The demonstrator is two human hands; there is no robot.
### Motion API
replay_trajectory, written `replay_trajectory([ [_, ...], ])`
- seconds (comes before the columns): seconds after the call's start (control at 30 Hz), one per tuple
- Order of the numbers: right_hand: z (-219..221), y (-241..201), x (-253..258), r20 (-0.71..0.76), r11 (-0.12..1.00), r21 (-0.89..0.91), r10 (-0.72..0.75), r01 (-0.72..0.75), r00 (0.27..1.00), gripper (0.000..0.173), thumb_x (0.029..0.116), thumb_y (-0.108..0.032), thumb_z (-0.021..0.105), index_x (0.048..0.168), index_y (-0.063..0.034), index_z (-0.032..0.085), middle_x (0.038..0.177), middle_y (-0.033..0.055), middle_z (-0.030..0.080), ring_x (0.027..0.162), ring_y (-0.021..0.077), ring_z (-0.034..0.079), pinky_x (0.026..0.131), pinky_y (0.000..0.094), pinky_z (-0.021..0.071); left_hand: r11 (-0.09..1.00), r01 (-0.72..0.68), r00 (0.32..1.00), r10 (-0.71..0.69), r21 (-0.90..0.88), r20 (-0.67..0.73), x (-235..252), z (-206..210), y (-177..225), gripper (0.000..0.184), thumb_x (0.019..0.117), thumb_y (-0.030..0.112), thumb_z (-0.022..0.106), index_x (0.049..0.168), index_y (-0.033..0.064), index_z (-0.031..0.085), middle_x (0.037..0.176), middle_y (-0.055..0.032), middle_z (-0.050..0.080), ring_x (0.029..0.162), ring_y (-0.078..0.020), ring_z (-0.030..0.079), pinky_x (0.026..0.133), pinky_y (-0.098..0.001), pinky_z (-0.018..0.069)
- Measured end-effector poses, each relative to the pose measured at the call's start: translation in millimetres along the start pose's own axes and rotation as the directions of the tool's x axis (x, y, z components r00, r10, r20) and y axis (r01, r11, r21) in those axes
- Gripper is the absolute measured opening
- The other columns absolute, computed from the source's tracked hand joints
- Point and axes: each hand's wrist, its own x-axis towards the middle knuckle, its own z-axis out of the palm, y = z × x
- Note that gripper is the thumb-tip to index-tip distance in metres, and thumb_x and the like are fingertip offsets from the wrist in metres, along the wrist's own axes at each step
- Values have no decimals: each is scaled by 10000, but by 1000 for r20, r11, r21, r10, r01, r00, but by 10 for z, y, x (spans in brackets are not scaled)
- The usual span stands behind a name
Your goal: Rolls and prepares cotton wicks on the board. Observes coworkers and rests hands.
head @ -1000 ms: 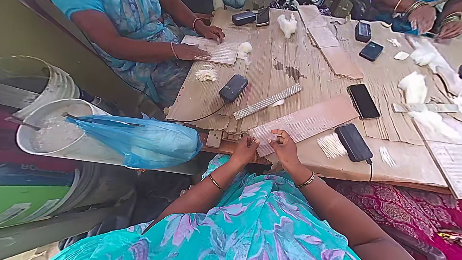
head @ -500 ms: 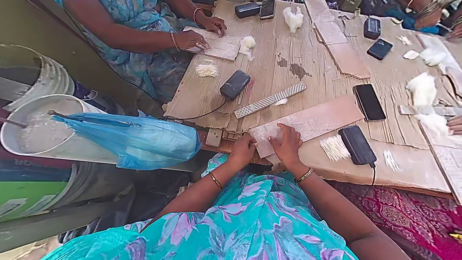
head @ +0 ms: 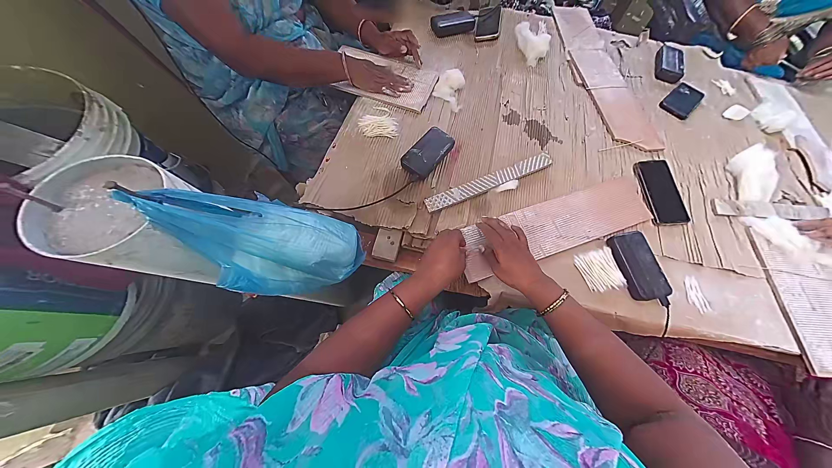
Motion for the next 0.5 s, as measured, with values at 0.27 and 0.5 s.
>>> replay_trajectory([
  [0.27,-45,-32,-352,365,989,-107,-59,105,929,746,1078,-557,264,1642,-73,198,1722,100,160,1597,252,110,1235,650,23,999,26,994,-29,36,102,-90,-74,-27,219,1016,172,643,1130,-13,672,1116,-201,674,1081,-356,658,955,-548,528],
  [0.5,-309,2,-807,439,985,-46,-130,167,889,767,1066,-610,217,1623,-87,283,1692,97,266,1572,270,223,1206,707,35,998,16,928,-38,62,369,-306,-103,-121,331,1099,248,489,1208,-19,650,1137,-219,675,1111,-354,647,996,-553,485],
])
